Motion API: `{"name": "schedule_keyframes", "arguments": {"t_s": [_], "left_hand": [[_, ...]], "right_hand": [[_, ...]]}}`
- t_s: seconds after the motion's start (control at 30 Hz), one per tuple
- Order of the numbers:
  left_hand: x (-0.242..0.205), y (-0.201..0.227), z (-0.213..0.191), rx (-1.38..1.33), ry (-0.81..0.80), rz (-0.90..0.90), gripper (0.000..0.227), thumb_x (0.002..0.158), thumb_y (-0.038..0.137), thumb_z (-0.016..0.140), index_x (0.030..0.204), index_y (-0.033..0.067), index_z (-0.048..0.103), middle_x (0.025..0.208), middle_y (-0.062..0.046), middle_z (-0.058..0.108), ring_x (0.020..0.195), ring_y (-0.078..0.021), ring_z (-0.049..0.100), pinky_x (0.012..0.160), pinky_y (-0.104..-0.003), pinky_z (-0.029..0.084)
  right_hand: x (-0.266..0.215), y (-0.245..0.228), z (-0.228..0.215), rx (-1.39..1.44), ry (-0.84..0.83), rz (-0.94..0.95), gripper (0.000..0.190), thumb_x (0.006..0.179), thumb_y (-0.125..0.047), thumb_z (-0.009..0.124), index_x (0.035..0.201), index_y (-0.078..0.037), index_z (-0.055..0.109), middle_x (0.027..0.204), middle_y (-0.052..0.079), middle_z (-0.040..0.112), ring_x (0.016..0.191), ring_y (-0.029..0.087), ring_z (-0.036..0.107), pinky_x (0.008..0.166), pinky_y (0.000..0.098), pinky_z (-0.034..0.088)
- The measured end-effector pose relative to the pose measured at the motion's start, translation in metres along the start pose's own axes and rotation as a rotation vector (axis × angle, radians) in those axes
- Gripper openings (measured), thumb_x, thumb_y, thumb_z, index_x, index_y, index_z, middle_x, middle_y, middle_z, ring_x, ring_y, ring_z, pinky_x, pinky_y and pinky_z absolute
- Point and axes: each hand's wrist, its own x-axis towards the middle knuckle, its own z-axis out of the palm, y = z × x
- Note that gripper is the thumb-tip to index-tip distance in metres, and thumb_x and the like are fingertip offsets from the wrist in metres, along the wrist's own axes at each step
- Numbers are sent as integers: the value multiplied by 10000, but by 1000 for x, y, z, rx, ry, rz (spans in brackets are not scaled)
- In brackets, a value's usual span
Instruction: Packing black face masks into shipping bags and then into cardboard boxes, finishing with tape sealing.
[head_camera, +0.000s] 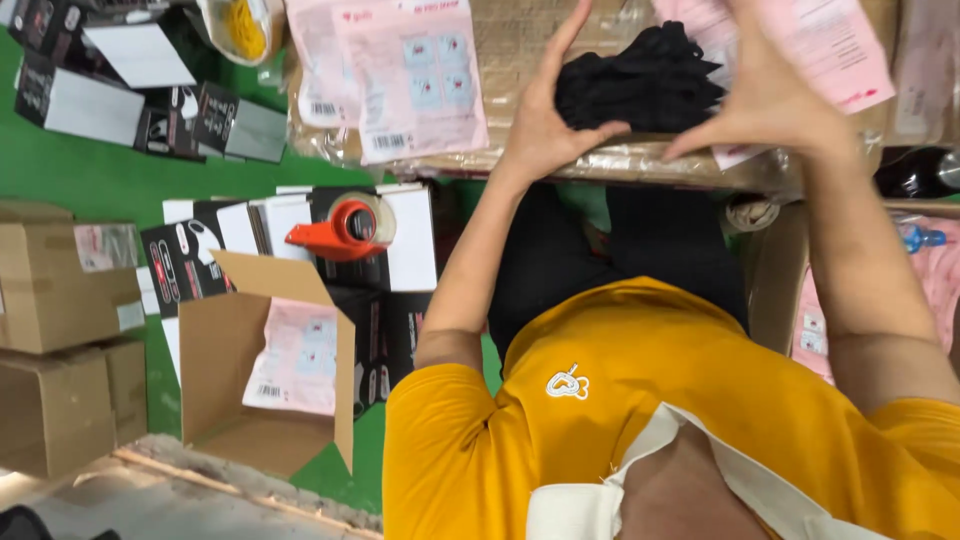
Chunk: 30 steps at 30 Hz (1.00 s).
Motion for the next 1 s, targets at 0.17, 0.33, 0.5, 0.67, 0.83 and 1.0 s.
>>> {"name": "schedule_keyframes", "arguments": {"t_s": [0.17, 0.33, 0.5, 0.67, 0.83, 1.0], "left_hand": [[-39, -52, 25, -143, -18, -18, 1357, 638, 163, 1063, 1636, 194, 144, 1439, -98, 601, 1326, -225, 624, 1151, -363, 532], [-39, -37, 34, 12, -12, -87, 1244, 728, 147, 1002, 1645, 293, 174, 1365, -87, 726, 1261, -281, 730, 1074, -362, 626], [-36, -37, 34, 48, -87, -38, 1122, 805, 73, 924, 1643, 281, 208, 1504, -112, 596, 1331, -320, 659, 1101, -374, 595], [-30, -28, 24, -291, -168, -132, 951, 933, -45, 770, 1680, 245, 257, 1682, -53, 359, 1348, -220, 673, 1188, -341, 541], [-20, -18, 23, -232, -305, -16, 971, 934, -62, 856, 1642, 200, 245, 1706, -11, 280, 1617, -192, 248, 1366, -357, 260], [2, -13, 60, -257, -453, 53, 952, 945, -12, 870, 1638, 179, 246, 1694, -56, 305, 1595, -231, 304, 1352, -362, 331]], "right_hand": [[-46, 89, 54, -611, 50, -14, 954, 778, -215, 981, 1540, 10, 452, 1385, 200, 629, 1281, 372, 618, 1158, 480, 478], [-47, 115, 72, -432, 61, -30, 966, 761, -280, 966, 1542, -45, 450, 1319, 187, 660, 1225, 328, 662, 1070, 420, 531], [-50, 111, 71, -198, 63, 177, 943, 849, -298, 961, 1571, -62, 400, 1221, 109, 696, 1152, 227, 704, 1067, 349, 552], [-39, 57, 56, -92, 125, 129, 1088, 830, -367, 978, 1629, -48, 312, 1450, 157, 590, 1218, 273, 663, 1067, 365, 563], [-23, -21, 37, -623, 13, 12, 1367, 526, -400, 981, 1619, -26, 250, 1284, 187, 616, 1089, 383, 653, 961, 458, 531], [-104, 49, 31, -640, -85, 197, 1018, 757, -334, 952, 1552, -107, 358, 1210, 102, 709, 1003, 288, 709, 879, 353, 549]]}}
